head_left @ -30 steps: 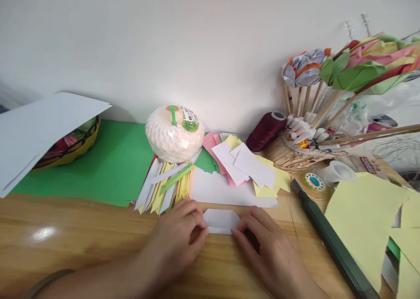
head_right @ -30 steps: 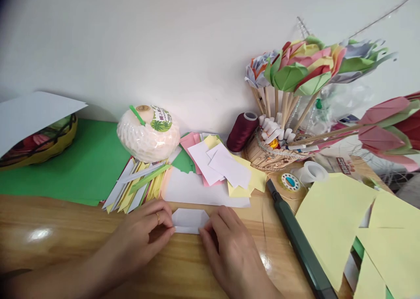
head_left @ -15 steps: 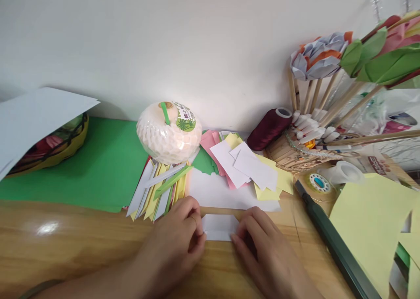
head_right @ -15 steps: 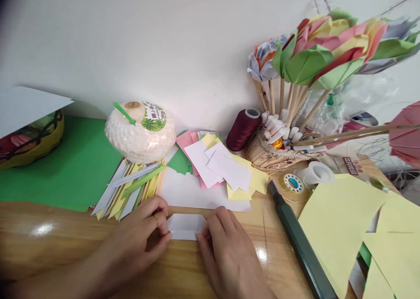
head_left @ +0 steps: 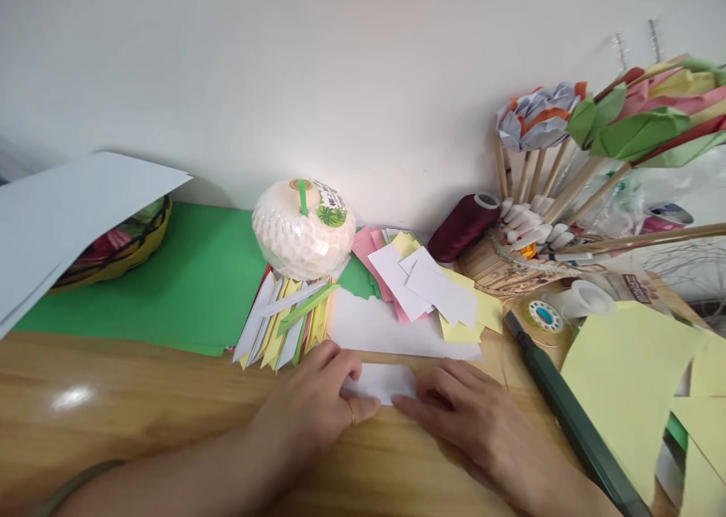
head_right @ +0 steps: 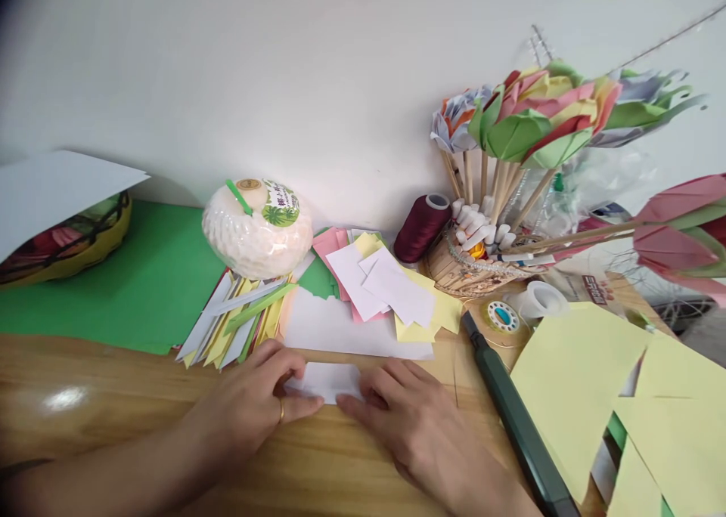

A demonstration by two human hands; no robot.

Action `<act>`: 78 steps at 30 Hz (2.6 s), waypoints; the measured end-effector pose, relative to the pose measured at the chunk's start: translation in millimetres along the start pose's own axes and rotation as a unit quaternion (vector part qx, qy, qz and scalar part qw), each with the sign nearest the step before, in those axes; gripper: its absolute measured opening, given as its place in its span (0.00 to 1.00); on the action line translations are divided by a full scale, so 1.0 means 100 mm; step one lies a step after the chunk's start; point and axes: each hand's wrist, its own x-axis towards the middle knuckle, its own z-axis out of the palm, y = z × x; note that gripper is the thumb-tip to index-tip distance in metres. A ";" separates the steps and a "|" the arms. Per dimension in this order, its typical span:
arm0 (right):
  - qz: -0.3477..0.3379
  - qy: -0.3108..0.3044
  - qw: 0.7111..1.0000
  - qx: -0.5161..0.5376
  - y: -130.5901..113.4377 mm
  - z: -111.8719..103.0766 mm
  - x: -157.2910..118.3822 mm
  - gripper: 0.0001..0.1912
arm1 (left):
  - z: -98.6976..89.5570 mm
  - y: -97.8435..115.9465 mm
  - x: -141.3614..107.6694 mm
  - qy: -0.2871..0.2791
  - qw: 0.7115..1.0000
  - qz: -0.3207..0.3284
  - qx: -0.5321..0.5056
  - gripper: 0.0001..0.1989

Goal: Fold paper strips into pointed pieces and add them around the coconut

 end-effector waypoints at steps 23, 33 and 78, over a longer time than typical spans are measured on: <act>-0.044 -0.048 0.994 0.092 -0.28 -0.14 0.02 0.16 | -0.19 -0.06 -0.14 0.115 0.920 0.280 0.248 0.11; 0.027 0.125 0.990 0.067 -0.21 0.12 0.02 0.19 | -0.23 0.03 -0.07 -0.042 0.964 0.202 0.166 0.20; 0.081 0.131 0.987 0.036 -0.03 0.21 0.00 0.07 | -0.15 -0.13 0.05 0.126 0.956 0.264 -0.016 0.08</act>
